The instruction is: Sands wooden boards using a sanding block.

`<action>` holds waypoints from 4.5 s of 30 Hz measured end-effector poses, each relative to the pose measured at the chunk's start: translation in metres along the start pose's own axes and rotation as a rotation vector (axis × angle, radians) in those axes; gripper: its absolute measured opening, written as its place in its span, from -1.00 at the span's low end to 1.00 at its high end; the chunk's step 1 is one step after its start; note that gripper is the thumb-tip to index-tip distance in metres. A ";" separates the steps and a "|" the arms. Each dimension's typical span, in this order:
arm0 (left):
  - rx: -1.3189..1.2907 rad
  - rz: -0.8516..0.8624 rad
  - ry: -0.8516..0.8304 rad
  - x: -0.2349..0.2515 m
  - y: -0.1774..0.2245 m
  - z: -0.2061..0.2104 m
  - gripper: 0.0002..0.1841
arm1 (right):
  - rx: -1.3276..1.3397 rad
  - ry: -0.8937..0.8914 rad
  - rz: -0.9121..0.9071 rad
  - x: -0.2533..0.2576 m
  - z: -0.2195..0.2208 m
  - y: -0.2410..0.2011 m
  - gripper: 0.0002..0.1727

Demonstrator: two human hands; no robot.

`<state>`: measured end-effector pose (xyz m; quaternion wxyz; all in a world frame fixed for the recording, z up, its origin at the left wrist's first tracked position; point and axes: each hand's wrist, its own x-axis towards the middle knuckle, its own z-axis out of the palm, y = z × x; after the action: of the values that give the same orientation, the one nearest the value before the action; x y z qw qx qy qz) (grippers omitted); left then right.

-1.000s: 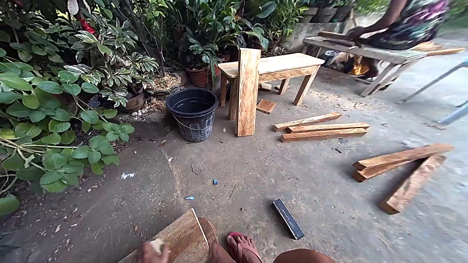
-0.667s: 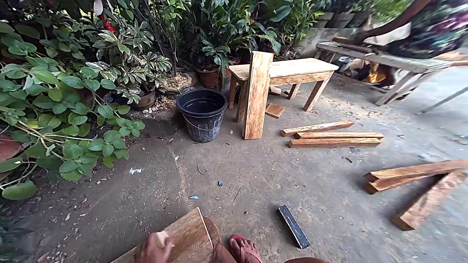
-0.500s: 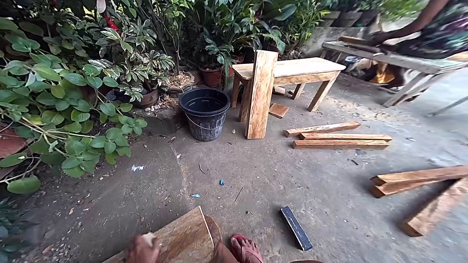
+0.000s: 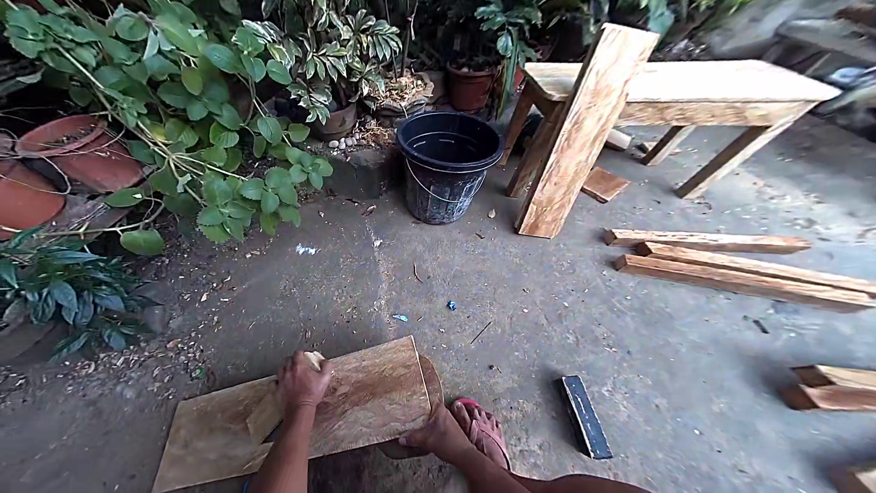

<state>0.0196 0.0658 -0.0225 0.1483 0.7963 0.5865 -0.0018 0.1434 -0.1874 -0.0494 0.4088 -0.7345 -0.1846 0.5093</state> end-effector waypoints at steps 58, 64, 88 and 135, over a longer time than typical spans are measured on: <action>-0.126 0.240 -0.292 -0.102 -0.036 -0.001 -0.01 | -0.571 0.532 -0.187 -0.002 0.041 -0.018 -0.15; -0.177 0.758 -0.291 -0.077 -0.035 0.006 -0.13 | -0.463 0.603 -0.151 0.014 0.030 -0.005 -0.17; -0.068 -0.097 -0.105 -0.004 -0.171 -0.003 -0.16 | -0.550 0.638 -0.131 0.010 0.038 -0.015 -0.21; 0.033 -0.176 -0.276 -0.024 -0.098 -0.021 -0.10 | -1.457 -0.105 -0.496 0.071 0.116 -0.076 0.55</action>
<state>-0.0827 0.0745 -0.0209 0.2137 0.7365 0.6277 -0.1338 0.0794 -0.0446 -0.0490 -0.0853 -0.7302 -0.6516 0.1869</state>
